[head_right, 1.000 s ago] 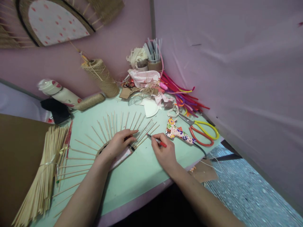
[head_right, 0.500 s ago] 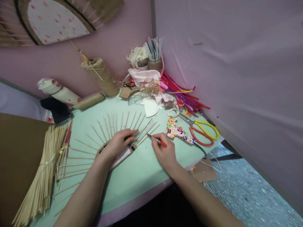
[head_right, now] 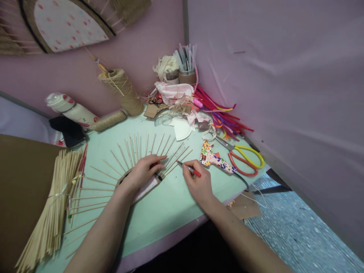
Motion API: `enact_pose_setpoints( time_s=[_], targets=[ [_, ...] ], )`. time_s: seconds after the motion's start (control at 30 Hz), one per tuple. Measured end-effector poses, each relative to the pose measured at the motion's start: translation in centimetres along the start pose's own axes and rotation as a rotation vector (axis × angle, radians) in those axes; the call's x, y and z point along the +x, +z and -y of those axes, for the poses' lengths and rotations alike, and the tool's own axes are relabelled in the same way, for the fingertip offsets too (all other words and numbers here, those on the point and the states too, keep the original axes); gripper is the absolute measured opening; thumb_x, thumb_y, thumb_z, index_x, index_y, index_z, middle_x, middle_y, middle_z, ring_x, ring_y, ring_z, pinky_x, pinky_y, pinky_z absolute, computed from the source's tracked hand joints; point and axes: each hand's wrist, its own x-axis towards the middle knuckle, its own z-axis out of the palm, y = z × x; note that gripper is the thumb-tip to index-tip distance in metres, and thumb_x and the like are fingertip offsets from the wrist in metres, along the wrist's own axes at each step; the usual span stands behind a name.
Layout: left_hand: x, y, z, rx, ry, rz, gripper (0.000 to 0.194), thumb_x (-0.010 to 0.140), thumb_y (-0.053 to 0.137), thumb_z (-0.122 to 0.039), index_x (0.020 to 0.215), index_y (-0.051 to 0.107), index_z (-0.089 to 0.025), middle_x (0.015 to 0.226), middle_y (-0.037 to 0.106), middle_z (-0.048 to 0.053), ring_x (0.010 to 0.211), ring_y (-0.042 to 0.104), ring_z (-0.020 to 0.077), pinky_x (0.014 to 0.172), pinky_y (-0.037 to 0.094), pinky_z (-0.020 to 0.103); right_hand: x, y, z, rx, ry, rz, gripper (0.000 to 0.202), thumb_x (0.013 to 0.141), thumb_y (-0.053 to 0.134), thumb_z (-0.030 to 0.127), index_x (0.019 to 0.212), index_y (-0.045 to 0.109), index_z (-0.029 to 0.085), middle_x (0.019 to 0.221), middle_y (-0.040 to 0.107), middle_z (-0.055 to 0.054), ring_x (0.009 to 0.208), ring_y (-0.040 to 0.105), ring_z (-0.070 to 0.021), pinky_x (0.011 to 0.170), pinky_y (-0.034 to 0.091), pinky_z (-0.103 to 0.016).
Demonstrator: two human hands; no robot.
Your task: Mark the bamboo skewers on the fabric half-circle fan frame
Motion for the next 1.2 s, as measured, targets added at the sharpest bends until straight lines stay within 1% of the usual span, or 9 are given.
enact_pose_setpoints(
  time_s=[0.17,0.57,0.67,0.73,0.83,0.9,0.97,1.07,1.2],
  targets=[
    [0.02,-0.07,-0.22,0.001,-0.014,0.01,0.031,0.087,0.059,-0.024,0.116,0.066,-0.019,0.087,0.066,0.005,0.083,0.059,0.0175,0.08,0.045,0.029,-0.02,0.05,-0.14,-0.005,-0.011,-0.002,0.013,0.087,0.057,0.032,0.082,0.061,0.02,0.07,0.064,0.0,0.065,0.059,-0.0151,0.064,0.045,-0.026],
    [0.02,-0.02,-0.09,-0.002,-0.012,0.019,0.031,0.088,0.058,-0.026,0.117,0.066,-0.02,0.088,0.066,0.005,0.084,0.059,0.0174,0.08,0.044,0.029,-0.01,0.08,-0.22,-0.016,-0.016,-0.001,0.014,0.087,0.056,0.032,0.081,0.06,0.019,0.068,0.063,0.001,0.063,0.058,-0.0139,0.062,0.045,-0.025],
    [0.03,-0.01,-0.08,-0.001,-0.016,0.023,0.032,0.087,0.058,-0.026,0.118,0.065,-0.019,0.088,0.066,0.005,0.084,0.059,0.0176,0.08,0.044,0.029,-0.06,-0.03,-0.08,-0.006,-0.012,-0.018,0.015,0.086,0.056,0.032,0.079,0.06,0.02,0.066,0.062,0.001,0.061,0.057,-0.014,0.061,0.045,-0.025],
    [0.01,0.01,-0.05,-0.008,-0.018,0.009,0.032,0.087,0.059,-0.025,0.117,0.066,-0.019,0.088,0.066,0.005,0.083,0.059,0.0174,0.08,0.044,0.03,-0.12,-0.16,0.01,0.021,0.002,-0.045,0.015,0.086,0.056,0.033,0.08,0.06,0.02,0.068,0.062,0.0,0.062,0.058,-0.0144,0.06,0.045,-0.025],
    [-0.07,0.06,0.0,-0.042,-0.012,-0.047,0.03,0.086,0.06,-0.024,0.115,0.067,-0.019,0.087,0.067,0.005,0.081,0.059,0.0167,0.079,0.045,0.029,-0.23,-0.29,0.07,0.07,0.026,-0.082,0.015,0.086,0.057,0.034,0.083,0.061,0.019,0.071,0.064,-0.001,0.064,0.06,-0.0152,0.059,0.046,-0.026],
    [-0.12,0.11,-0.01,-0.079,0.006,-0.088,0.03,0.085,0.06,-0.023,0.114,0.068,-0.018,0.085,0.067,0.004,0.08,0.059,0.0159,0.078,0.045,0.028,-0.31,-0.31,0.06,0.092,0.036,-0.095,0.015,0.086,0.057,0.034,0.084,0.061,0.019,0.072,0.065,-0.002,0.065,0.06,-0.0156,0.059,0.046,-0.026],
    [-0.17,0.17,-0.07,-0.105,0.022,-0.102,0.03,0.085,0.06,-0.022,0.114,0.068,-0.02,0.083,0.067,0.003,0.079,0.059,0.0151,0.077,0.045,0.027,-0.41,-0.32,0.04,0.101,0.039,-0.097,0.015,0.085,0.057,0.034,0.084,0.061,0.019,0.072,0.065,-0.002,0.066,0.061,-0.0158,0.059,0.047,-0.026],
    [-0.26,0.28,-0.26,-0.111,0.02,-0.066,0.031,0.084,0.06,-0.022,0.114,0.068,-0.022,0.084,0.067,0.002,0.078,0.06,0.0146,0.076,0.046,0.026,-0.65,-0.49,0.07,0.086,0.023,-0.086,0.015,0.085,0.057,0.033,0.083,0.062,0.019,0.07,0.064,-0.001,0.064,0.06,-0.0152,0.059,0.047,-0.026],
    [-0.42,0.46,-0.51,-0.1,-0.013,-0.032,0.032,0.083,0.061,-0.023,0.114,0.068,-0.02,0.089,0.069,0.004,0.081,0.061,0.0154,0.078,0.047,0.026,-0.92,-0.91,0.17,0.037,-0.006,-0.065,0.013,0.084,0.058,0.031,0.082,0.063,0.019,0.069,0.064,0.0,0.063,0.06,-0.0144,0.06,0.047,-0.025]
  ],
)
